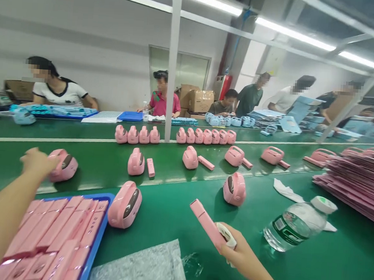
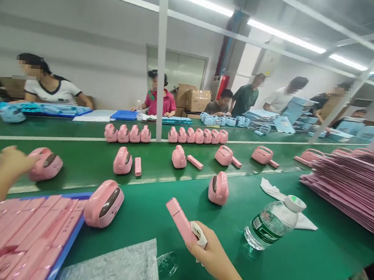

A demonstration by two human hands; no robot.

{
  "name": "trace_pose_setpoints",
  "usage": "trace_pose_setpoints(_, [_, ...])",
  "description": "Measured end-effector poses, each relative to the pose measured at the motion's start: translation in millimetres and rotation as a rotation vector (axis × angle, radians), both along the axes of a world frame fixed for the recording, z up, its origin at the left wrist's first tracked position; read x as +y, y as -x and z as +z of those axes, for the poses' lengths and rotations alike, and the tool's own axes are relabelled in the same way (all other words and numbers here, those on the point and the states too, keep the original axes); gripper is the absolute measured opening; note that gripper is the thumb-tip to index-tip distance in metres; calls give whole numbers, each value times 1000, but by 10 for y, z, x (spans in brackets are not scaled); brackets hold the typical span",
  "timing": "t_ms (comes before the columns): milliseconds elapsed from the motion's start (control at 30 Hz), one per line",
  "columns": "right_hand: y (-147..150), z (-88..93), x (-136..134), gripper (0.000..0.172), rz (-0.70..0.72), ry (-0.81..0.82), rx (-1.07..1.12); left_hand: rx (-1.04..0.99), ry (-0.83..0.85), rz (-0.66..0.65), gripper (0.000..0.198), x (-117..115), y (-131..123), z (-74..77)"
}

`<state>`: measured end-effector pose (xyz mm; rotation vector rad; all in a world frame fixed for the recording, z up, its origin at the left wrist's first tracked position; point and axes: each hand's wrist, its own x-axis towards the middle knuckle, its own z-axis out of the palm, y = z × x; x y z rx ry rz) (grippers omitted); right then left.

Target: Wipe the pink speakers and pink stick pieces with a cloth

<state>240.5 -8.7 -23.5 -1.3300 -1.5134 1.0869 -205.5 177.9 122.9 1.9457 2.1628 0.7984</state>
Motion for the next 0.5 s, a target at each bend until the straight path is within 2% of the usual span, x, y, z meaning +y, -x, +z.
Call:
trace_pose_setpoints(33, [56,62,44,30,48,-11,15,-34,8,57,66,77,-75,30])
trace_pose_setpoints(67, [115,123,86,30,98,-16,18,-37,-4,22,69,117,-186,53])
trace_pose_setpoints(100, [177,180,125,30,146,-15,13,-25,-39,-72,66,107,-334,62])
trace_pose_setpoints(133, [241,232,160,28,191,-10,6,-3,-146,-232,63,38,-516,54])
trace_pose_setpoints(200, [369,316,211,25,272,-16,0,57,-235,-694,55,-255,-948,-18])
trace_pose_setpoints(233, [429,347,226,25,308,-37,0,139,-191,-940,54,-452,-1170,-80])
trace_pose_setpoints(267, [481,369,233,26,339,-68,-4,247,-135,-1116,60,-655,-1375,-152])
trace_pose_setpoints(300, [522,384,235,27,371,-100,-12,350,-110,-1233,68,-839,-1548,-227])
trace_pose_setpoints(333, [547,391,232,27,405,-121,-23,434,-101,-1263,63,-986,-1674,-294])
trace_pose_setpoints(400, [536,389,234,27,460,-104,-43,515,-49,-1226,27,-1108,-1762,-375])
trace_pose_setpoints(467, [429,368,277,32,385,-99,-93,407,35,-1131,8,-979,-1632,-362])
trace_pose_setpoints(500, [337,351,320,36,253,-146,-151,262,65,-1061,11,-835,-1502,-327])
